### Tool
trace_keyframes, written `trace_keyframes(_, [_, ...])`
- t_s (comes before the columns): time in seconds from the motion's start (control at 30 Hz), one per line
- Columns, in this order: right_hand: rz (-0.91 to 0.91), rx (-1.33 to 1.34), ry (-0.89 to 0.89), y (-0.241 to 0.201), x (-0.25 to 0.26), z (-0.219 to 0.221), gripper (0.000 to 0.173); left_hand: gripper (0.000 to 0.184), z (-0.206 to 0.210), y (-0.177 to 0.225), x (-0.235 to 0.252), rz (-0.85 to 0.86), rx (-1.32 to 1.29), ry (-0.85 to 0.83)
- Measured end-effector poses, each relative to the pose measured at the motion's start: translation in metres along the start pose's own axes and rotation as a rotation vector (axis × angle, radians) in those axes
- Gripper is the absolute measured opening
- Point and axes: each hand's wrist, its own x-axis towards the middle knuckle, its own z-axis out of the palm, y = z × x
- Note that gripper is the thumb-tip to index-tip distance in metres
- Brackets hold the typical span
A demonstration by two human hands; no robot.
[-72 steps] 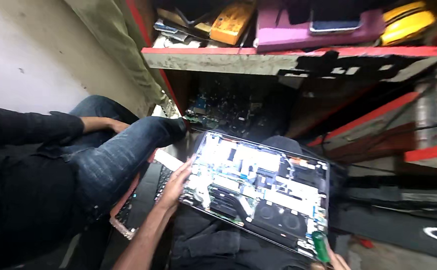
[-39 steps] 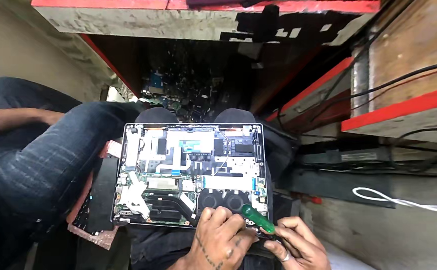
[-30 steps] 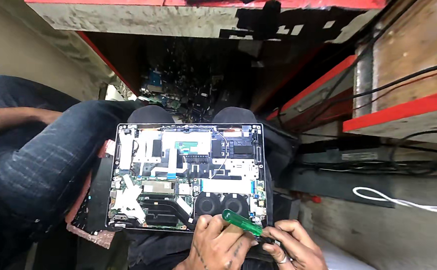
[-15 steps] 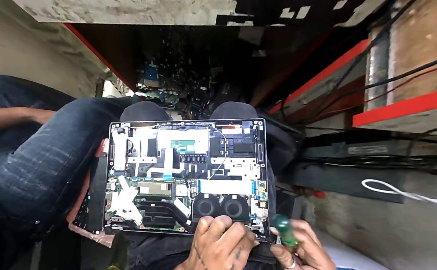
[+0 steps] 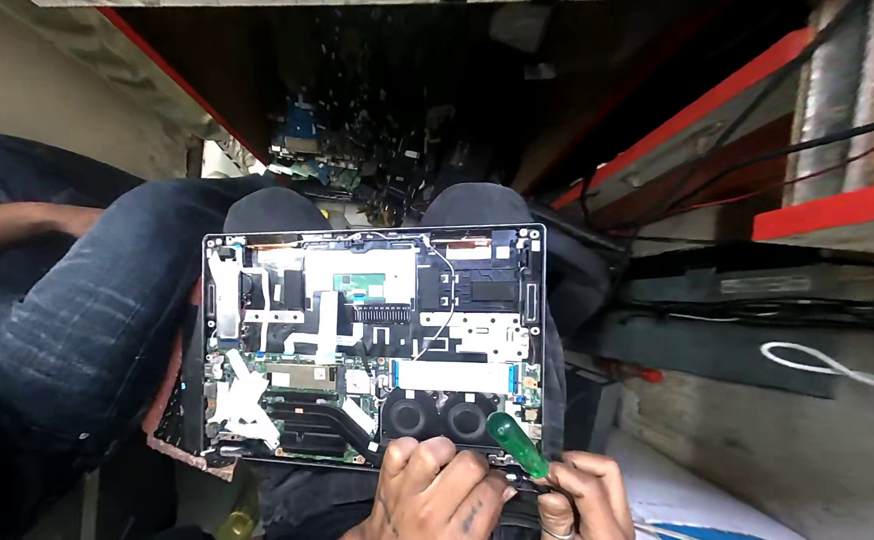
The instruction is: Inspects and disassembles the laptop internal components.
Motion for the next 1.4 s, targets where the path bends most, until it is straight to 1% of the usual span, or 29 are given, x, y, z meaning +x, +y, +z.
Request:
trace_keyframes(0.13, [0.015, 0.018, 0.042, -0.002, 0.001, 0.002, 0.036, 0.016, 0.002, 0.001, 0.002, -0.068, -0.010, 0.042])
trace_keyframes(0.23, [0.041, 0.096, 0.075, -0.002, 0.000, 0.003, 0.028, 0.022, 0.001, 0.004, 0.005, -0.133, -0.017, 0.057])
trace_keyframes(0.43, [0.068, 0.156, 0.042, -0.003, 0.003, 0.002, 0.023, 0.023, -0.005, 0.007, 0.015, -0.195, 0.002, -0.016])
trace_keyframes(0.57, [0.120, 0.188, 0.039, -0.003, 0.005, 0.003, 0.021, 0.023, -0.006, 0.007, 0.022, -0.206, 0.012, -0.049])
trace_keyframes(0.67, [0.189, 0.247, 0.100, -0.005, 0.006, 0.006, 0.017, 0.023, -0.007, 0.005, 0.027, -0.208, 0.018, -0.068])
trace_keyframes(0.77, [0.256, 0.273, 0.168, -0.010, 0.008, 0.009, 0.022, 0.023, -0.007, 0.005, 0.029, -0.206, 0.039, -0.069])
trace_keyframes(0.93, [0.236, 0.163, 0.205, -0.010, 0.010, 0.013, 0.027, 0.021, -0.006, 0.004, 0.034, -0.194, 0.065, -0.071])
trace_keyframes(1.2, [0.266, 0.139, 0.218, -0.013, 0.012, 0.015, 0.030, 0.020, -0.007, 0.004, 0.038, -0.181, 0.096, -0.108])
trace_keyframes(1.27, [0.277, 0.203, 0.201, -0.014, 0.013, 0.013, 0.027, 0.021, -0.009, 0.004, 0.039, -0.173, 0.079, -0.127])
trace_keyframes(1.3, [0.290, 0.267, 0.184, -0.014, 0.013, 0.010, 0.023, 0.021, -0.011, 0.003, 0.039, -0.169, 0.053, -0.122])
trace_keyframes(1.37, [0.318, 0.343, 0.173, -0.011, 0.009, 0.000, 0.014, 0.021, -0.019, 0.000, 0.035, -0.191, -0.009, -0.088])
trace_keyframes(1.4, [0.332, 0.347, 0.184, -0.009, 0.006, -0.005, 0.014, 0.020, -0.024, -0.003, 0.031, -0.215, -0.036, -0.058])
